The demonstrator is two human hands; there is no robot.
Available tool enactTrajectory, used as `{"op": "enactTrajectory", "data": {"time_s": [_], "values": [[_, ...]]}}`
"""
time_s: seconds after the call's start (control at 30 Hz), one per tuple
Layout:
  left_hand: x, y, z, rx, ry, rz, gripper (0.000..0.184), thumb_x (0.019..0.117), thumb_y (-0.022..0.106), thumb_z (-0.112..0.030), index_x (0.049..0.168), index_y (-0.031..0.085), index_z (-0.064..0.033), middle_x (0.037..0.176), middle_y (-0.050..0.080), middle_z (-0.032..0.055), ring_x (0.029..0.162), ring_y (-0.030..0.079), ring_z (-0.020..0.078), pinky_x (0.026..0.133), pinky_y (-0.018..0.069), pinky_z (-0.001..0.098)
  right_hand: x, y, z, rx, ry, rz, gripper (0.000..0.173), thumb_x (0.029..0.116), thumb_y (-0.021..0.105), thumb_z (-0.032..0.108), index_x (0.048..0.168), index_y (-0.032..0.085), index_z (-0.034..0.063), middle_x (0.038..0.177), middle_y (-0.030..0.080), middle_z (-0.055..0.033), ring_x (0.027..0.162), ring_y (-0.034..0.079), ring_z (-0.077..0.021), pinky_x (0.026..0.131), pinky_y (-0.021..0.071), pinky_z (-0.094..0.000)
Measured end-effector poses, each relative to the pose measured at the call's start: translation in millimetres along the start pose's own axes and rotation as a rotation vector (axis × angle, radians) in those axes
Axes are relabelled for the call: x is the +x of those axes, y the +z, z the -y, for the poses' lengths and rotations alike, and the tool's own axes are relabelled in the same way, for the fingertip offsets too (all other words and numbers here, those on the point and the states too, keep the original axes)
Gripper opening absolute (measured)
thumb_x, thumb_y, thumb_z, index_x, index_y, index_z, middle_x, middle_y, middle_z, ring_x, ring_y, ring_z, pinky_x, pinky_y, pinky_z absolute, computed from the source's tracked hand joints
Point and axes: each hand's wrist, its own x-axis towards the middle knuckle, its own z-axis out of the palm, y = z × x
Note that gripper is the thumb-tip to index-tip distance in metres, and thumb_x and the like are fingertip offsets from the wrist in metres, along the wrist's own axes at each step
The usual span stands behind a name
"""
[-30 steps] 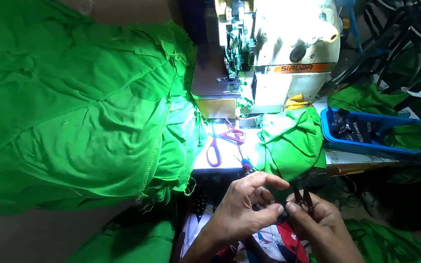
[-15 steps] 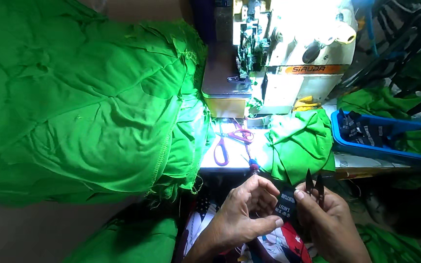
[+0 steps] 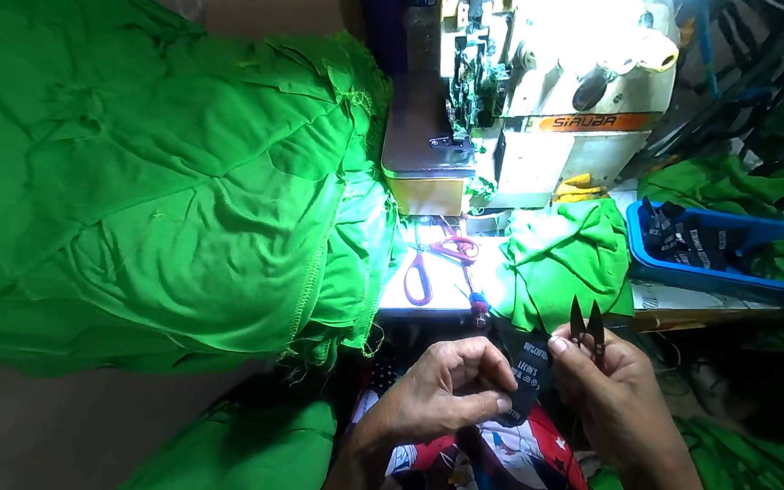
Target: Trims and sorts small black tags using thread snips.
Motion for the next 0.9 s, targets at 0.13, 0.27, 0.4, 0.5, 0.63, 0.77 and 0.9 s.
{"op": "enactTrajectory", "data": {"time_s": [0.13, 0.27, 0.4, 0.5, 0.63, 0.77, 0.9], "values": [[-2.2, -1.6, 2.4, -0.057, -0.015, -0.004, 0.021, 0.0863, 0.062, 0.013, 0.103, 0.065, 0.0002, 0.097, 0.070, -0.0077, 0.087, 0.065, -0.0047, 0.080, 0.0556, 0.0145, 1.5, 1.7, -1.2, -0.004, 0.031, 0.004, 0.017, 0.0933, 0.056, 0.006, 0.084, 0.060, 0.0195, 0.057, 0.047, 0.0159, 0.044, 0.038, 0.0078, 0.042, 0.0336, -0.0090], [-3.1, -4.8, 2.2, -0.076, -0.024, -0.011, 0.022, 0.0854, 0.063, 0.013, 0.103, 0.069, 0.0017, 0.099, 0.071, -0.0067, 0.087, 0.066, -0.0041, 0.079, 0.0562, 0.0148, -0.3, -0.3, -0.2, -0.086, 0.042, 0.027, 0.012, 0.0960, 0.056, 0.010, 0.089, 0.060, 0.0186, 0.060, 0.047, 0.0162, 0.046, 0.040, 0.0081, 0.044, 0.0343, -0.0084], [-4.4, -8.7, -0.2, -0.058, -0.036, -0.036, 0.023, 0.0850, 0.063, 0.013, 0.104, 0.070, 0.0029, 0.100, 0.072, -0.0061, 0.088, 0.067, -0.0034, 0.080, 0.0567, 0.0153, -16.0, -16.0, 1.2, -0.207, 0.008, 0.174, 0.032, 0.1080, 0.045, 0.036, 0.116, 0.059, 0.0087, 0.072, 0.049, 0.0182, 0.056, 0.041, 0.0107, 0.050, 0.0349, -0.0070], [-4.9, -12.6, -1.6, -0.042, -0.044, -0.050, 0.023, 0.0846, 0.063, 0.012, 0.104, 0.070, 0.0026, 0.099, 0.072, -0.0064, 0.087, 0.067, -0.0037, 0.079, 0.0566, 0.0149, -32.6, -23.7, 4.2, -0.261, 0.125, 0.243, 0.048, 0.1089, 0.032, 0.051, 0.115, 0.052, 0.0076, 0.074, 0.050, 0.0172, 0.058, 0.043, 0.0107, 0.052, 0.0375, -0.0079], [-2.6, -16.0, -1.0, -0.043, -0.044, -0.021, 0.030, 0.0834, 0.063, 0.013, 0.112, 0.069, 0.0052, 0.109, 0.070, -0.0035, 0.086, 0.065, -0.0048, 0.077, 0.0558, 0.0140, -47.4, -26.4, -0.5, -0.204, 0.233, 0.370, 0.023, 0.1091, 0.034, 0.016, 0.109, 0.055, 0.0061, 0.073, 0.049, 0.0161, 0.060, 0.044, 0.0101, 0.055, 0.0384, -0.0098], [0.3, -16.6, -2.1, -0.036, -0.037, 0.005, 0.036, 0.0821, 0.063, 0.013, 0.117, 0.067, 0.0085, 0.115, 0.068, -0.0008, 0.084, 0.062, -0.0059, 0.075, 0.0539, 0.0122, -45.2, -22.5, -2.9, -0.086, 0.314, 0.393, 0.023, 0.1048, 0.040, 0.008, 0.110, 0.062, 0.0060, 0.068, 0.051, 0.0186, 0.055, 0.042, 0.0107, 0.051, 0.0355, -0.0086], [0.6, -14.9, -3.1, -0.012, -0.046, 0.018, 0.036, 0.0822, 0.062, 0.012, 0.118, 0.067, 0.0094, 0.115, 0.067, 0.0000, 0.084, 0.060, -0.0071, 0.073, 0.0524, 0.0112, -40.4, -18.1, -6.6, -0.072, 0.315, 0.359, 0.026, 0.1038, 0.040, 0.008, 0.100, 0.066, 0.0095, 0.063, 0.051, 0.0195, 0.051, 0.041, 0.0111, 0.048, 0.0341, -0.0082]]}}
